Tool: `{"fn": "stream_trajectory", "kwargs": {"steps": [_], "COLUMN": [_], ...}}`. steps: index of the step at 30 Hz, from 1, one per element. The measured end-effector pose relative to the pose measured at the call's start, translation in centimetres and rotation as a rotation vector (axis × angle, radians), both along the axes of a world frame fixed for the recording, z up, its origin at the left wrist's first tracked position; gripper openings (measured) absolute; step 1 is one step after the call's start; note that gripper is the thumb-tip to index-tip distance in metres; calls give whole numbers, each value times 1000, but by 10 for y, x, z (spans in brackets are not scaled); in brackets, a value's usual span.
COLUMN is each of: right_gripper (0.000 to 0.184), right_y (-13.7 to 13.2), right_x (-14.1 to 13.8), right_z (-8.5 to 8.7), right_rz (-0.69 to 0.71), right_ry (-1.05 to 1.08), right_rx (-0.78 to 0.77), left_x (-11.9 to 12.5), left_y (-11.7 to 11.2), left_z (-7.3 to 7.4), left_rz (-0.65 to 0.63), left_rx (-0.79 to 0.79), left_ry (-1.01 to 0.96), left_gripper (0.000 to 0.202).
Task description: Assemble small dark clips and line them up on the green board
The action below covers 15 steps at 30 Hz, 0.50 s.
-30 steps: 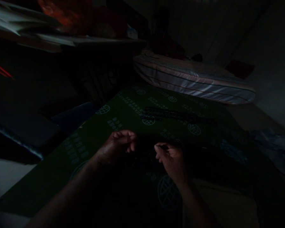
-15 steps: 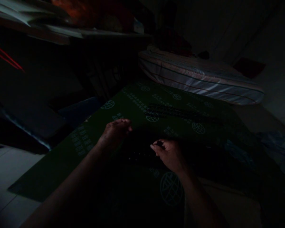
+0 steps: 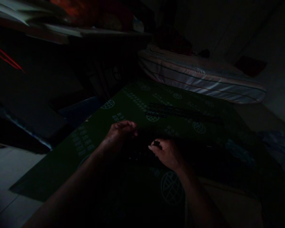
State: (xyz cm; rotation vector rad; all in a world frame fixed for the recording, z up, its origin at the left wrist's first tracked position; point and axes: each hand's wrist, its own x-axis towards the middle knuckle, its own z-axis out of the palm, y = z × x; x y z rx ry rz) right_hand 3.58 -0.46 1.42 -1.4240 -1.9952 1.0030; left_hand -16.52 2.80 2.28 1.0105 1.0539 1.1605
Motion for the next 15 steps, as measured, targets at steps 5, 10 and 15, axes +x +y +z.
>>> {"fn": "stream_trajectory", "kwargs": {"steps": [5, 10, 15], "right_gripper": [22, 15, 6], "right_y": [-3, -4, -2], "right_x": [-4, -13, -16], "right_z": [-6, -9, -16], "right_rz": [-98, -186, -254], "right_ry": [15, 20, 29], "right_rx": [17, 133, 205], "left_x": [9, 15, 20], "left_y": [-11, -13, -12], "left_z": [0, -4, -5], "left_rz": [-181, -382, -494], "left_rx": [106, 535, 589], "left_ry": [212, 722, 892], "left_gripper": [16, 19, 20]}}
